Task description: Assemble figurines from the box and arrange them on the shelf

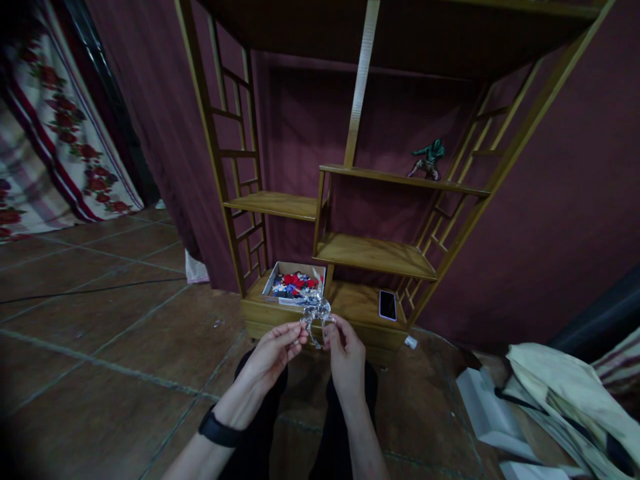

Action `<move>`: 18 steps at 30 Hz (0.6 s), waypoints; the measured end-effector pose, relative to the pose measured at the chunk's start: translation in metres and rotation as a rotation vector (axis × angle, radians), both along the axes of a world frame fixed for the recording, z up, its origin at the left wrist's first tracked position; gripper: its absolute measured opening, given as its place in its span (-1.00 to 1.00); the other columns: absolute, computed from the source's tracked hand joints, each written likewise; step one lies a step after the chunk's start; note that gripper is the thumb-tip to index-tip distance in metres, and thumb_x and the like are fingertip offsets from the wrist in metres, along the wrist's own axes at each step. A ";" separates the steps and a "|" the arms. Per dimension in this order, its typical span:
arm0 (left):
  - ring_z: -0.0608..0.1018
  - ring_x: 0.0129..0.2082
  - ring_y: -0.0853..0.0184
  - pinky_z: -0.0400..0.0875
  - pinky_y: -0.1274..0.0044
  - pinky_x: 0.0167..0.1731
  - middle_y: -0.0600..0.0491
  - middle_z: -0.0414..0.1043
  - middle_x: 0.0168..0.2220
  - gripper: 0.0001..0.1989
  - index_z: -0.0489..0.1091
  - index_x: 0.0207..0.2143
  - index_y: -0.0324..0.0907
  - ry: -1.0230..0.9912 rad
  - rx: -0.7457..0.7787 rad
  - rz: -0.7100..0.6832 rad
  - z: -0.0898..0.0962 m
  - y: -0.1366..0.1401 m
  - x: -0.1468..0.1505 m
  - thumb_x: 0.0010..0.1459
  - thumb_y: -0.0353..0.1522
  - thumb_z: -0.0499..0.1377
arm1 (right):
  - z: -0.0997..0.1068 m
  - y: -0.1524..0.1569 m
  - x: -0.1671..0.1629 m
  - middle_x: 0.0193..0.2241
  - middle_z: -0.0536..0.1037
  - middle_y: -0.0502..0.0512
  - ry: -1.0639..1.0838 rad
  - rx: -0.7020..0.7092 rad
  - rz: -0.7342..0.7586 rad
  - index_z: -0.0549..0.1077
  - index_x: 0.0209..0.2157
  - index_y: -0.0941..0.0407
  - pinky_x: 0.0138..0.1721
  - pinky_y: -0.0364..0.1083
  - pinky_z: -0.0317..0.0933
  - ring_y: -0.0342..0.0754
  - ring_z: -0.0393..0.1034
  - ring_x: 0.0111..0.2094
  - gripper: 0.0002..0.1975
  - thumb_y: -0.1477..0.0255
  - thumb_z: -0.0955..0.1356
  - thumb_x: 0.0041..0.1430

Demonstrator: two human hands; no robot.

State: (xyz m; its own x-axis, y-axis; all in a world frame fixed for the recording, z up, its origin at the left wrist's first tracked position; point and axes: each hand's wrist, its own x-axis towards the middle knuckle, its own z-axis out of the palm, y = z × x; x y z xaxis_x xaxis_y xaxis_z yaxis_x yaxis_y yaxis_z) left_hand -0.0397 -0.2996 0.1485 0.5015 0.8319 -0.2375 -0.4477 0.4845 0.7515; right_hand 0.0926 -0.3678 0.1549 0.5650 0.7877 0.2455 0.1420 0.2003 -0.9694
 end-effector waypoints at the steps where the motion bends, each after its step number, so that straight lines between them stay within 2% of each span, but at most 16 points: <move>1: 0.49 -0.50 0.48 0.36 0.69 -0.49 -0.04 0.48 -0.45 -0.83 0.47 -0.35 -0.32 -0.005 -0.013 -0.013 0.000 0.000 0.000 -0.07 -0.46 0.26 | -0.001 0.000 0.001 -0.43 0.53 0.08 0.010 0.003 0.000 0.45 -0.18 0.13 -0.47 -0.12 0.29 -0.10 0.36 -0.50 -0.62 0.20 0.29 0.02; 8: 0.52 -0.46 0.43 0.41 0.64 -0.45 -0.06 0.50 -0.40 -0.80 0.45 -0.31 -0.32 -0.040 -0.101 -0.082 0.001 0.000 -0.003 -0.06 -0.43 0.26 | -0.005 0.004 0.005 -0.45 0.51 0.07 0.105 0.060 0.040 0.45 -0.20 0.14 -0.54 -0.15 0.26 -0.14 0.31 -0.53 -0.63 0.21 0.32 0.00; 18: 0.51 -0.46 0.48 0.37 0.64 -0.41 -0.02 0.48 -0.39 -0.81 0.44 -0.29 -0.27 -0.084 -0.128 -0.203 -0.001 -0.003 -0.009 -0.03 -0.44 0.24 | -0.009 0.004 0.010 -0.42 0.53 0.12 0.162 0.033 0.014 0.47 -0.20 0.15 -0.53 -0.13 0.24 -0.10 0.32 -0.51 -0.59 0.17 0.33 -0.02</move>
